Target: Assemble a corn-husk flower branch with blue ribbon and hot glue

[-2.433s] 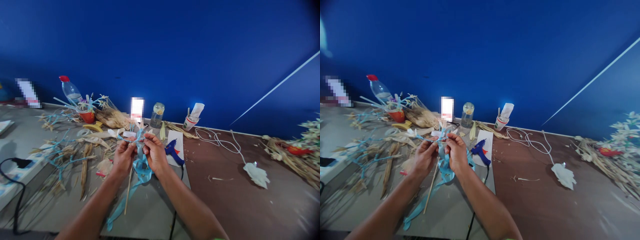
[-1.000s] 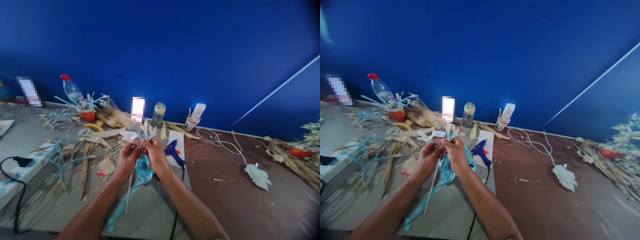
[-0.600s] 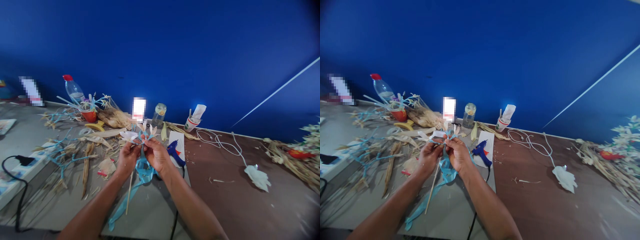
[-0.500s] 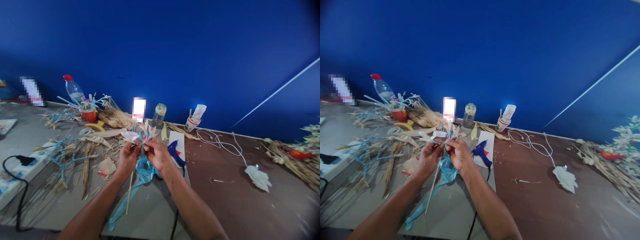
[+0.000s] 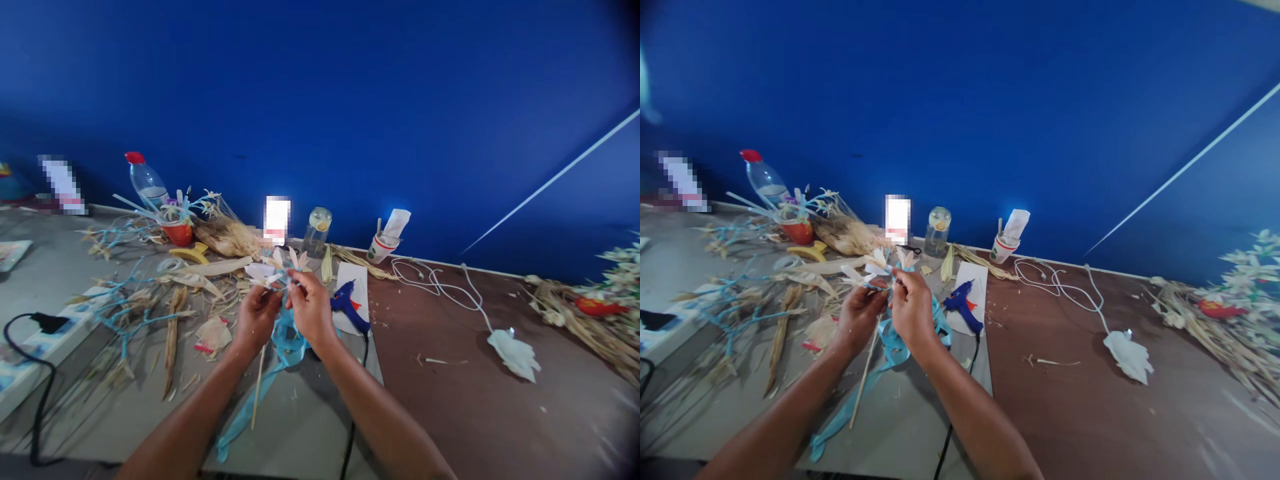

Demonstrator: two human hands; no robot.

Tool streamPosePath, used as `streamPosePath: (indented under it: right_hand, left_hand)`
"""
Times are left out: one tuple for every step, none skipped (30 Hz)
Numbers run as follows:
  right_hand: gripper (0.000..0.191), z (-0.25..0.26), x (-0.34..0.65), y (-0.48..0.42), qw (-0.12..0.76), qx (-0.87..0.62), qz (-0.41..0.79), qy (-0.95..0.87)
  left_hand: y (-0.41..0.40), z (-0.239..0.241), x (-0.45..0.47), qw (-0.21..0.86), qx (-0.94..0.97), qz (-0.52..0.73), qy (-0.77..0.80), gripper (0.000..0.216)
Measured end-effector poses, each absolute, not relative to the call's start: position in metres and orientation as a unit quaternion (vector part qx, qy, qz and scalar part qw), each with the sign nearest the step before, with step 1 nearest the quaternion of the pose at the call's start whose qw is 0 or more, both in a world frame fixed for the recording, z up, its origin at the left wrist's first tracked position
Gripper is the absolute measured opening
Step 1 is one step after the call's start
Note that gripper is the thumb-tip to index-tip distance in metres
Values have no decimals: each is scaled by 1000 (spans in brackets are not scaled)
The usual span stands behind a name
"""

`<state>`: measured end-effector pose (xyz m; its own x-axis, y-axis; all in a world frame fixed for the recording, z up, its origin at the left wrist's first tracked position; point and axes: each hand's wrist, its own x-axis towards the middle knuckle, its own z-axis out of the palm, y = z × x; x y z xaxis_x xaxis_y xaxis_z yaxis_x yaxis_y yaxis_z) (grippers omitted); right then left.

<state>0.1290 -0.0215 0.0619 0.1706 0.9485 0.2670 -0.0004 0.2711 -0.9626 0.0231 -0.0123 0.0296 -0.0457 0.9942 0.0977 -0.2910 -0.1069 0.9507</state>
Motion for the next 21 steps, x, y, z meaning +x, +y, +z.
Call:
streamPosePath:
  right_hand:
    - [21,62,129,-21,602,-462,387,-524]
    - [19,62,129,-21,593,-462,392,-530]
    - [17,62,129,-21,585,-463,403,-531]
    - [15,63,128,-22,579,-464,416,-525]
    - [14,64,128,-22,576,-465,429,-518]
    - [13,65,127,-22,576,-466,436,-510]
    - [12,66,126,-23,581,-468,435,-504]
    - [10,67,126,-23,589,-471,423,-502]
    - [7,68,126,-23,599,-478,401,-502]
    - [5,69,126,-23,610,-486,372,-503]
    - [5,69,127,-23,618,-495,342,-506]
    - [5,68,127,-24,623,-500,319,-510]
    - [5,66,127,-24,626,-499,308,-514]
    - [4,63,126,-23,628,-496,311,-513]
    - [2,59,125,-23,632,-489,327,-504]
    - [2,56,123,-22,639,-482,350,-486]
    - [6,52,120,-21,652,-473,380,-455]
    - [10,49,117,-19,668,-458,416,-414]
    - [14,46,114,-17,683,-436,458,-366]
    - [17,44,111,-15,694,-408,501,-316]
    - [18,42,108,-13,700,-377,544,-268]
  left_hand:
    - [-12,29,23,536,438,595,410,21]
    - [-12,29,23,539,439,588,414,20]
    - [-12,29,23,545,440,583,411,20]
    - [-12,29,23,554,439,583,401,20]
    - [-12,29,24,562,437,586,388,20]
    - [-12,28,24,571,433,588,375,20]
    - [-12,29,25,579,425,590,368,20]
    - [-12,29,26,585,413,594,366,20]
    - [-12,29,27,591,398,600,364,20]
    - [-12,30,27,598,382,606,359,19]
    - [-13,30,27,606,367,613,351,19]
    - [-13,31,27,613,353,619,342,19]
    - [-13,32,27,620,341,623,333,19]
    - [-14,33,27,628,330,624,326,18]
    - [-14,34,27,636,319,625,321,18]
    - [-15,35,27,642,308,627,316,19]
    - [-16,37,27,647,299,629,310,19]
    - [-16,38,28,652,290,631,304,20]
    - [-17,39,28,656,283,633,297,20]
    - [-18,40,29,660,279,634,292,20]
    - [-18,41,30,663,276,634,288,20]
